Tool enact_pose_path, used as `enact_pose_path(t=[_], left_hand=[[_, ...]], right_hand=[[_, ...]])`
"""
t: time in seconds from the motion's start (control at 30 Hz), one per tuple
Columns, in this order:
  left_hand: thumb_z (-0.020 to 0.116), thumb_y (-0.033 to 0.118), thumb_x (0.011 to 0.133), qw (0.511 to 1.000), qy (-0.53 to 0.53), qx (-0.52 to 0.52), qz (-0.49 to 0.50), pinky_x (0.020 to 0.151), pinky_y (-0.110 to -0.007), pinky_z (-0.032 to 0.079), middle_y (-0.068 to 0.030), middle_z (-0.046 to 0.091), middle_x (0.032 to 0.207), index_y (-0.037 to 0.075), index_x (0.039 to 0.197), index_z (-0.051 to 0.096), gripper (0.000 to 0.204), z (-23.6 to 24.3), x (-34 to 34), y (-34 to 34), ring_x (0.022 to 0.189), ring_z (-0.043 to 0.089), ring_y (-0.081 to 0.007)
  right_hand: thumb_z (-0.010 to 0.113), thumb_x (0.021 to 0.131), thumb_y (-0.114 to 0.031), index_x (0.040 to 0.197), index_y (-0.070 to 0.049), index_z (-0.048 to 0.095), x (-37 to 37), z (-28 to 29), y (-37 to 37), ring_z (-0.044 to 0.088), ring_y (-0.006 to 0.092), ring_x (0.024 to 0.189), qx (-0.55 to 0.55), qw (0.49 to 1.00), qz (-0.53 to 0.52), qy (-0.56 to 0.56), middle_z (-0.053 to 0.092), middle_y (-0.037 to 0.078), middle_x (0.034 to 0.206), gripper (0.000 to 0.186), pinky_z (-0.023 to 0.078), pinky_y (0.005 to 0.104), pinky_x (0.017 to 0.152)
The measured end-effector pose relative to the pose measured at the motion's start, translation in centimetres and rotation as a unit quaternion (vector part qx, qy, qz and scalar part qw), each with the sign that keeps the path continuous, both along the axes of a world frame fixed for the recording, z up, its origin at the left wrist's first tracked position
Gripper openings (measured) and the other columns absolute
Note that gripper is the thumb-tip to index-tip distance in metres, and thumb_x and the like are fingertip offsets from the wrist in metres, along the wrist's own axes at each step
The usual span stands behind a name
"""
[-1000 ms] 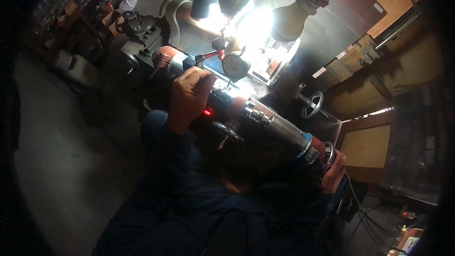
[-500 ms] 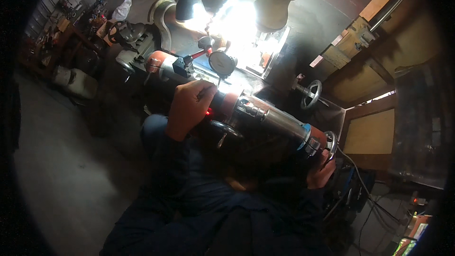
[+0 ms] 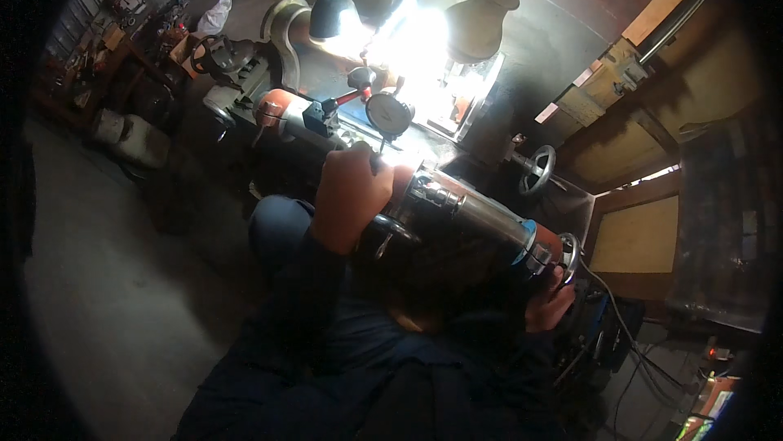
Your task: Using a dial indicator and tools to calibrate or repair a piece of precision machinery.
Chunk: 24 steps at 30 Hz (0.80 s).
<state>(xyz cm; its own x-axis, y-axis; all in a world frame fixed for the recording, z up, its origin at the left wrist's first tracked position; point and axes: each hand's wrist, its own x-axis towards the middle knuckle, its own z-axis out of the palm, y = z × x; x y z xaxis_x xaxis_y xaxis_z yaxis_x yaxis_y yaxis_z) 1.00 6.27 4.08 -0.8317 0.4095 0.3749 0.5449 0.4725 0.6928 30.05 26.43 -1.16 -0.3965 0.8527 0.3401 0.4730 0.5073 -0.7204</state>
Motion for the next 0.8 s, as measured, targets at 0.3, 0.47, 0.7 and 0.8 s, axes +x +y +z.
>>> enact_pose_path(t=[0.3, 0.47, 0.7, 0.8], left_hand=[[0.059, 0.011, 0.085, 0.995, 0.051, -0.077, 0.042, 0.064, -0.051, 0.053, -0.0233, 0.061, 0.068, 0.002, 0.073, 0.058, 0.015, 0.9, 1.6, 0.5, 0.070, 0.065, -0.0420], [0.059, 0.009, 0.089, 0.996, 0.066, 0.047, -0.039, 0.062, -0.052, 0.049, -0.0242, 0.060, 0.069, -0.001, 0.079, 0.054, 0.015, 0.0, 1.0, -0.6, 0.072, 0.063, -0.0441], [0.058, 0.008, 0.090, 0.991, -0.001, 0.100, -0.087, 0.059, -0.051, 0.045, -0.0261, 0.057, 0.069, -0.002, 0.080, 0.052, 0.015, -0.8, -0.2, -1.3, 0.073, 0.059, -0.0474], [0.058, 0.008, 0.090, 0.991, 0.004, 0.081, -0.109, 0.058, -0.050, 0.045, -0.0266, 0.057, 0.069, -0.001, 0.080, 0.051, 0.015, -0.7, -0.8, -1.6, 0.072, 0.059, -0.0475]], right_hand=[[0.047, 0.102, -0.038, 0.103, 0.006, 0.061, 0.0, 0.3, 0.0, 0.065, 0.0295, 0.081, -0.010, 0.999, 0.040, 0.033, 0.067, 0.020, 0.087, 0.046, 0.047, 0.0401, 0.070], [0.047, 0.102, -0.038, 0.106, 0.006, 0.060, 0.5, -0.4, 0.5, 0.064, 0.0308, 0.084, -0.008, 0.999, 0.027, 0.017, 0.066, 0.021, 0.092, 0.046, 0.047, 0.0402, 0.072], [0.050, 0.100, -0.042, 0.105, 0.005, 0.060, 0.7, -1.2, 0.6, 0.062, 0.0346, 0.082, -0.010, 1.000, -0.019, 0.004, 0.063, 0.023, 0.090, 0.048, 0.046, 0.0429, 0.073], [0.051, 0.100, -0.043, 0.106, 0.004, 0.060, 1.1, -1.4, 1.0, 0.062, 0.0351, 0.084, -0.034, 0.999, -0.013, 0.009, 0.063, 0.024, 0.092, 0.049, 0.046, 0.0427, 0.073]])
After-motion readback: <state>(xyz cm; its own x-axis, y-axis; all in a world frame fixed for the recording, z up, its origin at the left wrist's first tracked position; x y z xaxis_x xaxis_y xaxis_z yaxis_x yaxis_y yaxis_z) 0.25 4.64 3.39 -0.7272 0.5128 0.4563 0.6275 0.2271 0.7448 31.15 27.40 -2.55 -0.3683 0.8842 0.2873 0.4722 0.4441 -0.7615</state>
